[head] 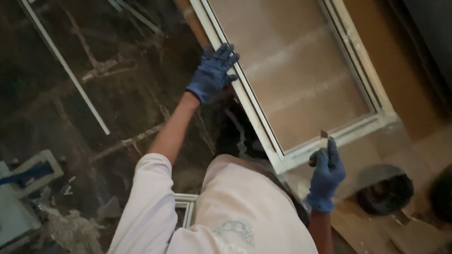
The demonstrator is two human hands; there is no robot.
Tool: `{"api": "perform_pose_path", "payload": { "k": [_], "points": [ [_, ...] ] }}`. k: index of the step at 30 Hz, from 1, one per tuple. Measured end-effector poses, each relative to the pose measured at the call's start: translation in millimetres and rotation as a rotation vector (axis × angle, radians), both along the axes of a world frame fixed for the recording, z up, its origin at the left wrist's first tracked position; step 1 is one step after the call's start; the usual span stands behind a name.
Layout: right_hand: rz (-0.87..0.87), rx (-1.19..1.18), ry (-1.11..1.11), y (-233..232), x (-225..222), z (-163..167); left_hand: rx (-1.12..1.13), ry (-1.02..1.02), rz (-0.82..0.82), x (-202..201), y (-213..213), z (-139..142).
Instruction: The person applies white tape along the edges of a glass window frame on a workbench, pressing it down by hand around the perimeter. They then use a utility knife to help peel the clear protective film off the glass surface, working along the frame sides.
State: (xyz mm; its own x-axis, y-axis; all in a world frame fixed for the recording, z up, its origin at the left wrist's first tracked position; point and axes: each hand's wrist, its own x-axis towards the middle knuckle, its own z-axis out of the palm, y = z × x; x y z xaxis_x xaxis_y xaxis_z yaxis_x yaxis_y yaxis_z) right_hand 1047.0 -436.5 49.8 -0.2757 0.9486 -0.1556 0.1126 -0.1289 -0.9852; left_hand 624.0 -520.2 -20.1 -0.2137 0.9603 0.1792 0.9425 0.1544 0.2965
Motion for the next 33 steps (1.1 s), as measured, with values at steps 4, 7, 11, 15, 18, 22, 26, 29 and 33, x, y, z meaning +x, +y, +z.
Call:
{"api": "perform_pose_path", "payload": {
  "k": [4, 7, 11, 15, 18, 22, 26, 29, 33],
  "points": [
    [-0.037, 0.021, 0.028, -4, -45, 9, 0.067, 0.002, -0.044, -46, 7, 1],
    [-0.068, 0.042, 0.013, -9, -76, 16, 0.027, 0.012, -0.036, -83, 12, 0],
    [-0.1, 0.047, -0.045, -11, -109, 21, 0.05, -0.039, 0.033, -135, 27, -8],
    [-0.155, 0.069, -0.052, -14, -142, 20, 0.13, 0.001, 0.154, -188, 43, -18],
    [-0.175, 0.07, -0.056, -21, -161, 19, 0.139, 0.064, 0.238, -226, 54, -17],
    [-0.161, 0.1, -0.11, -29, -179, 21, 0.235, -0.057, 0.297, -276, 77, -1],
    [-0.157, 0.115, -0.153, -27, -197, 19, 0.022, -0.015, 0.416, -324, 102, 21],
    [-0.2, 0.079, -0.166, -23, -208, 19, 0.03, 0.022, 0.534, -363, 123, 33],
    [-0.231, 0.104, -0.196, -24, -215, 20, 0.145, -0.306, 0.986, -400, 135, 30]
  ]
}}
